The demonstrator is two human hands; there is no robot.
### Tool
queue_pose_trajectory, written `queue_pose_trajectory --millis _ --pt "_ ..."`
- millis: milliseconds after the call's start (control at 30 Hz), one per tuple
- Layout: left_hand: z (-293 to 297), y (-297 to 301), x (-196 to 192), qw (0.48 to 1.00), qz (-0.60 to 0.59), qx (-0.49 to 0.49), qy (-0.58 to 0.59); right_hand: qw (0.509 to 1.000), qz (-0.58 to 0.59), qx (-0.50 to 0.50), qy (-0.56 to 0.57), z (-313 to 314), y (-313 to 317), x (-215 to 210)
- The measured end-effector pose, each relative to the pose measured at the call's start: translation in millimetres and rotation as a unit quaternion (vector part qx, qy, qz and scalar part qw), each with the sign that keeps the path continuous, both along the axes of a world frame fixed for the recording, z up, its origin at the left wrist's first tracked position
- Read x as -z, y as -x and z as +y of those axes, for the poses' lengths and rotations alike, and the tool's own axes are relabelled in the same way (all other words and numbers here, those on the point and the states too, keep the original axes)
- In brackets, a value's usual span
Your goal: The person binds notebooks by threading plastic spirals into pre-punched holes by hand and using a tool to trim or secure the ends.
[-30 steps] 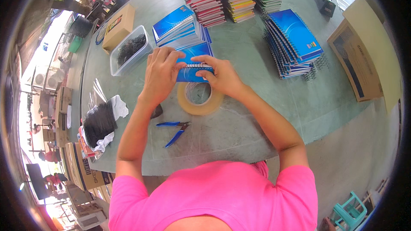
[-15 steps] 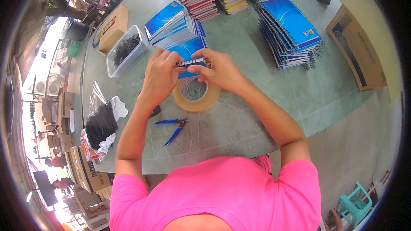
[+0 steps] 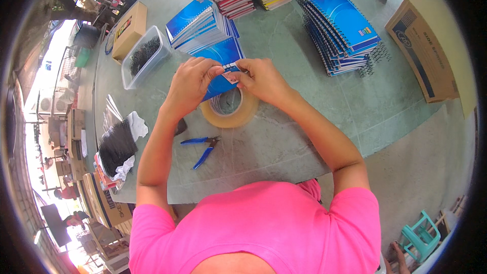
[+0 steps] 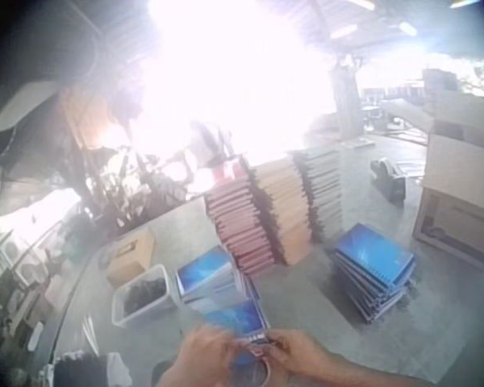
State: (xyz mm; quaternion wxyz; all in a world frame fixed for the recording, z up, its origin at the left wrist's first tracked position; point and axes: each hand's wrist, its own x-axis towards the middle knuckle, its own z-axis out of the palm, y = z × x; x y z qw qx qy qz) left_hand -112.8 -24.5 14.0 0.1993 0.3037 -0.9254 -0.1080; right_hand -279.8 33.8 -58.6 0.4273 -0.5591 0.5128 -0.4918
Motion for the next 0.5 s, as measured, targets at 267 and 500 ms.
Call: queue_pose_trajectory --millis 267,500 --pt "6.1 15.4 1.0 0.994 0.068 0.058 -0.064 0.998 0.067 0.018 0.014 1.7 2.3 -4.4" --pt "4.2 23.8 12.1 0.992 0.094 0.053 -0.063 0.999 0.010 0.027 0.030 7.6 -0.5 -8.2"
